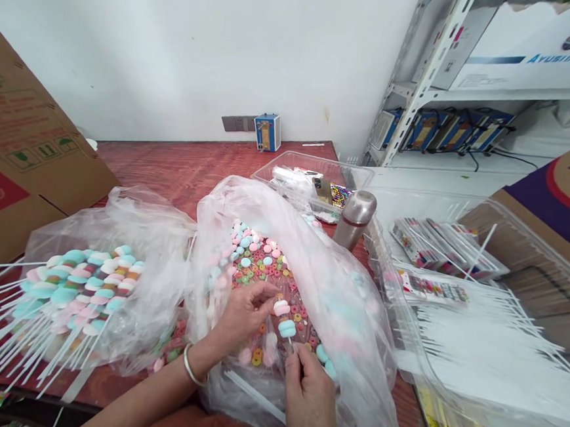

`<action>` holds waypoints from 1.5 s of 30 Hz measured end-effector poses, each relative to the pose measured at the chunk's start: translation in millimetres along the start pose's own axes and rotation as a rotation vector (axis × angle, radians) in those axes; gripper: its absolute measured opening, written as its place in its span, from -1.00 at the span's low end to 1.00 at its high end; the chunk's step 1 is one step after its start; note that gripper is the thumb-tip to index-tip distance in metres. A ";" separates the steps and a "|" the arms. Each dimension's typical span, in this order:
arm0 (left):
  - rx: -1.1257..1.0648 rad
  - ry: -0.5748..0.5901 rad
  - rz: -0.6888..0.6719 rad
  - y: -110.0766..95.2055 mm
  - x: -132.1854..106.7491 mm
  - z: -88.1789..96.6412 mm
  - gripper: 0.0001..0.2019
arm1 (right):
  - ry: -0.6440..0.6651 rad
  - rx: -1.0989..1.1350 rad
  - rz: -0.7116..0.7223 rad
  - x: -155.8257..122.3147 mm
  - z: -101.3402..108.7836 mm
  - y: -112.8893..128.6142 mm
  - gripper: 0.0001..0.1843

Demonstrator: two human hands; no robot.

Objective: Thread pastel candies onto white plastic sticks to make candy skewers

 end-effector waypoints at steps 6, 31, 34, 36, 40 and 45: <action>0.164 0.123 -0.239 -16.9 -8.0 -7.6 -0.68 | -0.008 0.221 -0.092 1.6 -2.6 -6.1 -0.57; -0.459 0.026 0.392 32.0 13.2 23.1 -0.70 | 0.061 0.110 0.023 -1.0 -12.4 -1.7 -0.59; -0.627 0.059 0.443 25.1 6.7 11.0 -0.65 | 0.032 0.066 0.057 -2.4 -11.8 -0.9 -0.59; -0.649 0.097 0.433 23.5 5.6 6.1 -0.68 | -0.014 0.016 0.093 -4.8 -10.4 0.7 -0.60; -0.735 0.119 0.445 23.9 2.8 -3.5 -0.67 | -0.282 -0.185 0.256 -16.8 -0.5 11.3 -0.61; -1.046 -0.020 0.541 11.8 -6.3 -23.6 -0.77 | -0.471 -0.480 0.383 -27.4 0.8 21.6 -0.57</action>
Point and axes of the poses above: each hand's wrist, its own x-axis towards the middle knuckle, its own z-axis out of the back of the hand, y = z × x, the point moved 7 cm from there along x, towards the middle knuckle, and after that the axes turned 15 degrees about -z, right-handed, at the moved point
